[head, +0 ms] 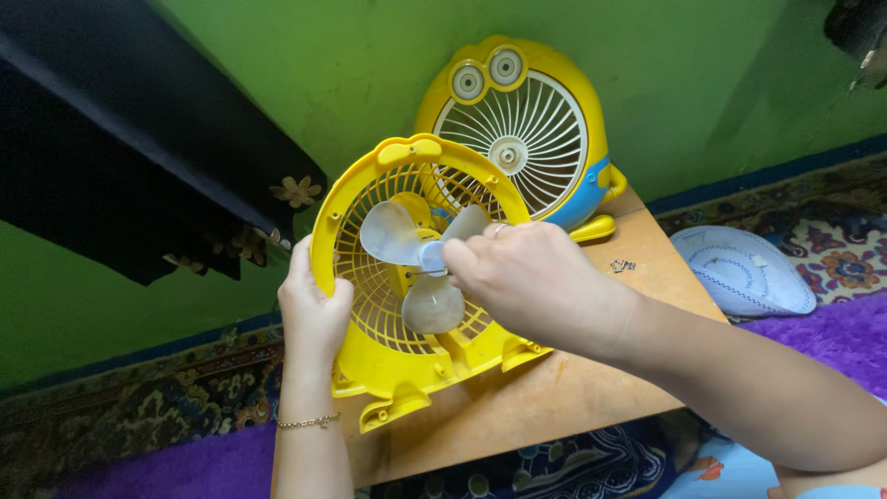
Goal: The person removes the front grille of a yellow electric fan, then uses a screwdriver to loosen and remove the central nut holding the fan blades. The person repeatedly attempts to unscrew the nut and rotate the blade assembly.
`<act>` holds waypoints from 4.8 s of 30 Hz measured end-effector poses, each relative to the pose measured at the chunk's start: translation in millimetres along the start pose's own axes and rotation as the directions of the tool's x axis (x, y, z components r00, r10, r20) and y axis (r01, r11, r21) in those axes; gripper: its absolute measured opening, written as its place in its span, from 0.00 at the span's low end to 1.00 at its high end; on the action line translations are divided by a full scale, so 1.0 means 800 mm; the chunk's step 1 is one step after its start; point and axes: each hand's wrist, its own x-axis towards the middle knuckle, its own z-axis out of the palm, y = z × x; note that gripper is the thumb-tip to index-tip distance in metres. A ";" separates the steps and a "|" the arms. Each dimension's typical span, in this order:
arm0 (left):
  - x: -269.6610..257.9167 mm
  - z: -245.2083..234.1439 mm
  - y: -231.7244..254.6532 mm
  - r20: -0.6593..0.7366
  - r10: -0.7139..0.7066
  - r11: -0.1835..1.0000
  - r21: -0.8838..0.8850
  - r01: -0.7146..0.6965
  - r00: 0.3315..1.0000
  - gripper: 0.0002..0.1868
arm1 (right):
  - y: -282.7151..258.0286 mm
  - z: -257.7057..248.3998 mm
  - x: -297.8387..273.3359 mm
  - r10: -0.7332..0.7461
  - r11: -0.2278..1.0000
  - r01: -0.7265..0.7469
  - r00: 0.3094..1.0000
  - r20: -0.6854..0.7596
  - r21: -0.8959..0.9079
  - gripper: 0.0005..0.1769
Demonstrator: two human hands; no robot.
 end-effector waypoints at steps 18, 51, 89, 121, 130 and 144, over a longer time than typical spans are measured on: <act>0.001 0.000 0.004 -0.008 -0.011 1.000 0.017 0.012 1.000 0.28 | 0.008 -0.007 -0.003 -0.115 0.966 0.158 0.971 -0.212 0.202 0.12; -0.001 0.000 0.008 -0.044 -0.019 0.999 -0.031 0.018 0.999 0.27 | -0.002 -0.002 0.006 0.055 0.998 -0.053 0.995 -0.083 0.020 0.08; -0.003 -0.006 0.016 -0.038 0.028 0.999 0.020 -0.028 0.999 0.27 | -0.038 -0.019 0.022 0.138 0.988 -0.127 0.981 0.133 -0.093 0.18; -0.001 -0.013 -0.003 -0.044 -0.008 1.000 -0.004 0.008 0.999 0.29 | -0.013 -0.032 0.043 -0.336 0.735 0.483 0.869 0.363 -0.476 0.10; -0.018 -0.023 -0.004 -0.097 0.016 0.998 -0.057 -0.022 0.995 0.28 | -0.028 -0.012 0.038 -0.152 0.927 0.294 0.862 0.484 -0.233 0.06; -0.055 -0.012 0.022 -0.206 -0.056 0.988 0.132 0.084 0.977 0.29 | -0.032 -0.032 0.063 0.366 0.907 -0.418 0.712 0.600 -0.057 0.17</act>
